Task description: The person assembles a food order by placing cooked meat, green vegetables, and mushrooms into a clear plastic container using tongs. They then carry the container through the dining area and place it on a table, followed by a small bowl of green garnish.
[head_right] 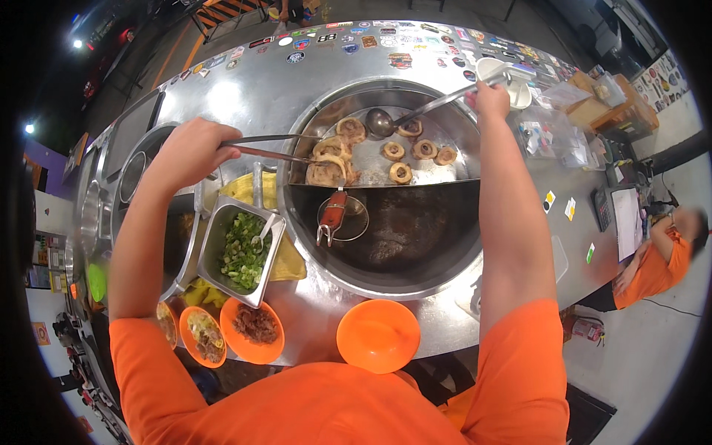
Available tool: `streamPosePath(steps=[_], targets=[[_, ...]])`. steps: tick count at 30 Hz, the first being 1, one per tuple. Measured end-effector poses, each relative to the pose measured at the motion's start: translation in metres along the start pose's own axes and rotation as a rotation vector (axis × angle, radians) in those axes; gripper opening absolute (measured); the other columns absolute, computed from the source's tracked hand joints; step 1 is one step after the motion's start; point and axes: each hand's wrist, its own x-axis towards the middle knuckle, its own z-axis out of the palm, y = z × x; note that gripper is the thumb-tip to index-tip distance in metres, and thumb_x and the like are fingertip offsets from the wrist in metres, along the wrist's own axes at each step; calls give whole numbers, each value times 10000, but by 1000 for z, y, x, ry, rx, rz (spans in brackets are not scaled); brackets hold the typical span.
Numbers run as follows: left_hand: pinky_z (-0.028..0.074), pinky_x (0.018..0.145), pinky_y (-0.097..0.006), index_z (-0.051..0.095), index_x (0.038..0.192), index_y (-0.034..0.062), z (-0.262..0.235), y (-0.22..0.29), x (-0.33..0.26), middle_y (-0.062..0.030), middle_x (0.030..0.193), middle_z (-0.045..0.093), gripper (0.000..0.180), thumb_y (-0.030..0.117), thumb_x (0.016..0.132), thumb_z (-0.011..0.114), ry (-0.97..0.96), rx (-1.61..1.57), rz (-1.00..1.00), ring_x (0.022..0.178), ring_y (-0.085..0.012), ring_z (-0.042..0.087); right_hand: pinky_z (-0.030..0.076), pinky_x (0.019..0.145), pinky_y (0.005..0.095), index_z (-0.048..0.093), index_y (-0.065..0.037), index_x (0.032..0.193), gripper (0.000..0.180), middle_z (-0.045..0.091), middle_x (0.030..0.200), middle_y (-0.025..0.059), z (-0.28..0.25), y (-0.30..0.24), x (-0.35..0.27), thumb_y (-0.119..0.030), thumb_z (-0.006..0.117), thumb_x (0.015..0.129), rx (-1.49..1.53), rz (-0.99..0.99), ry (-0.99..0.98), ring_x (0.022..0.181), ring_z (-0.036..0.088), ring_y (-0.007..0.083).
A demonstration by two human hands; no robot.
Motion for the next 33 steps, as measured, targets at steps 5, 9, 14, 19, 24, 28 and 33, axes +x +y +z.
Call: streamPosePath(steps=[5, 9, 14, 19, 24, 28, 33], targets=[[481, 742, -454, 709, 1023, 63, -9, 2, -12, -158, 832, 680, 235, 216, 845, 694, 29, -34, -18, 834, -370, 635, 572, 521, 259, 575, 18, 951, 141, 621, 750, 79, -32, 36, 35, -116, 615, 927, 13, 250, -28, 608, 646, 169], [486, 748, -444, 708, 1023, 58, -10, 4, -19, -155, 841, 684, 234, 213, 849, 693, 34, -48, -34, 845, -363, 639, 559, 499, 244, 588, 9, 891, 141, 614, 723, 72, -38, 49, 37, -124, 620, 926, -5, 303, -98, 584, 616, 149], [494, 743, -438, 715, 1013, 64, -5, 11, -5, -150, 836, 690, 222, 222, 862, 678, 59, -1, 18, 830, -361, 648, 540, 480, 230, 597, -1, 881, 149, 617, 704, 63, -53, 46, 27, -142, 631, 917, 7, 323, -107, 537, 592, 136], [512, 739, -436, 740, 957, 72, 24, 10, 27, -146, 804, 698, 222, 265, 862, 683, -103, 177, -31, 804, -344, 664, 539, 509, 230, 606, -5, 890, 165, 646, 742, 72, -73, 32, 18, -166, 636, 864, -313, 252, -164, 546, 592, 124], [527, 739, -432, 743, 899, 20, 37, 13, 49, -170, 792, 704, 298, 309, 876, 675, -345, 5, -65, 800, -334, 681, 549, 523, 278, 609, 47, 941, 247, 649, 787, 103, -95, 31, 8, -181, 645, 854, -472, 250, -230, 593, 614, 154], [527, 752, -433, 736, 867, -1, 34, 18, 57, -167, 754, 702, 318, 304, 893, 651, -420, 1, -64, 795, -334, 685, 561, 522, 301, 616, 73, 950, 265, 648, 802, 113, -102, 35, 1, -174, 647, 858, -494, 255, -231, 609, 626, 174], [521, 744, -436, 738, 848, 9, 46, 34, 57, -133, 706, 701, 307, 295, 895, 639, -340, 148, 2, 776, -329, 684, 571, 521, 298, 653, 67, 986, 284, 659, 822, 118, -102, 37, -8, -185, 650, 856, -568, 227, -264, 607, 634, 172]])
